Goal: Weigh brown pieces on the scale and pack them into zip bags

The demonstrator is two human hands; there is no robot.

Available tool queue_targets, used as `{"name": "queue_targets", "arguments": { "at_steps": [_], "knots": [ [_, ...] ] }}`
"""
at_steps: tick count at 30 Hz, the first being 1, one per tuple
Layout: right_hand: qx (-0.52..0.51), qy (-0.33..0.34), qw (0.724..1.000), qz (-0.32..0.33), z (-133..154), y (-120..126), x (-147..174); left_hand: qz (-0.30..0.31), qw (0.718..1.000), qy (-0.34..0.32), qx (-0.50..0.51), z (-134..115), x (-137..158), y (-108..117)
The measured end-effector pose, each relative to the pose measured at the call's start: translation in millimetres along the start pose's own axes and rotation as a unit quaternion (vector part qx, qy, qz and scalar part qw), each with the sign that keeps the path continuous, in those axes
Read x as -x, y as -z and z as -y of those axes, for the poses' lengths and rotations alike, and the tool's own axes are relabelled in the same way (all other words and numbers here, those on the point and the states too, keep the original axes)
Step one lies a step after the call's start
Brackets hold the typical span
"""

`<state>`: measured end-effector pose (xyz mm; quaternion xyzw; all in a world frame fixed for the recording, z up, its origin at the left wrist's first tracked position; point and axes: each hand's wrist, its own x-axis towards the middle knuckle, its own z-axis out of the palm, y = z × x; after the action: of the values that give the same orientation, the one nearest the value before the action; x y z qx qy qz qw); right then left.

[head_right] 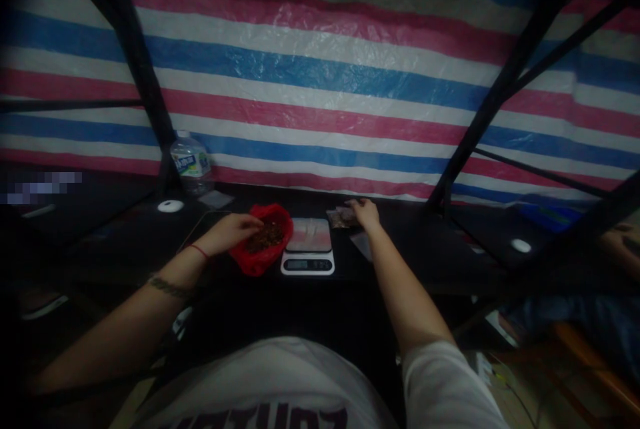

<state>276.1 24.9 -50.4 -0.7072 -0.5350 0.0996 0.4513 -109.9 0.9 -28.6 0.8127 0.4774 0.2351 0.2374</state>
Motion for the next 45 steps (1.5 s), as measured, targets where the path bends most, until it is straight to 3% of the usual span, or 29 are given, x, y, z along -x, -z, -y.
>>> {"name": "queue_targets", "arguments": {
  "at_steps": [3,8,11,13,17,21,25,29,32,36,39,45],
  "knots": [
    [0.007,0.035,0.998,0.044,7.0,-15.4,10.4,0.048,0.994,-0.036,-0.093,-0.4,-0.9,-6.5],
    [0.017,0.233,0.97,0.065,60.3,-30.0,54.9,0.106,0.98,-0.077,-0.152,-5.1,0.8,-13.8],
    [0.057,0.312,0.94,0.128,93.7,-27.8,75.8,0.126,0.972,-0.079,-0.18,-7.9,2.2,-11.9],
    [0.11,0.31,0.932,0.154,103.4,-26.0,81.0,0.137,0.966,-0.079,-0.204,-8.2,2.4,-9.6],
    [0.206,0.23,0.931,0.197,92.6,-29.9,76.8,0.138,0.958,-0.063,-0.244,-3.0,0.4,-8.4],
    [0.204,0.194,0.931,0.232,80.6,-39.3,73.9,0.133,0.961,-0.046,-0.237,2.7,-3.0,-10.1],
    [0.111,0.247,0.942,0.2,100.1,-49.1,82.7,0.132,0.966,-0.051,-0.217,1.5,-3.5,-9.9],
    [0.048,0.33,0.904,0.268,131.5,-65.6,95.4,0.127,0.969,-0.027,-0.211,1.2,-1.8,-8.3],
    [0.117,0.349,0.876,0.311,142.8,-81.4,101.3,0.108,0.968,-0.006,-0.225,5.2,-1.2,-7.3],
    [0.274,0.394,0.825,0.299,142.8,-96.4,104.1,0.106,0.968,-0.012,-0.226,9.8,-1.0,-9.5],
    [0.306,0.411,0.792,0.332,142.4,-101.3,103.8,0.106,0.971,-0.02,-0.214,8.5,-0.1,-14.4],
    [0.257,0.393,0.809,0.353,145.9,-105.1,100.7,0.1,0.975,-0.025,-0.197,6.8,0.1,-20.9]
  ]
}}
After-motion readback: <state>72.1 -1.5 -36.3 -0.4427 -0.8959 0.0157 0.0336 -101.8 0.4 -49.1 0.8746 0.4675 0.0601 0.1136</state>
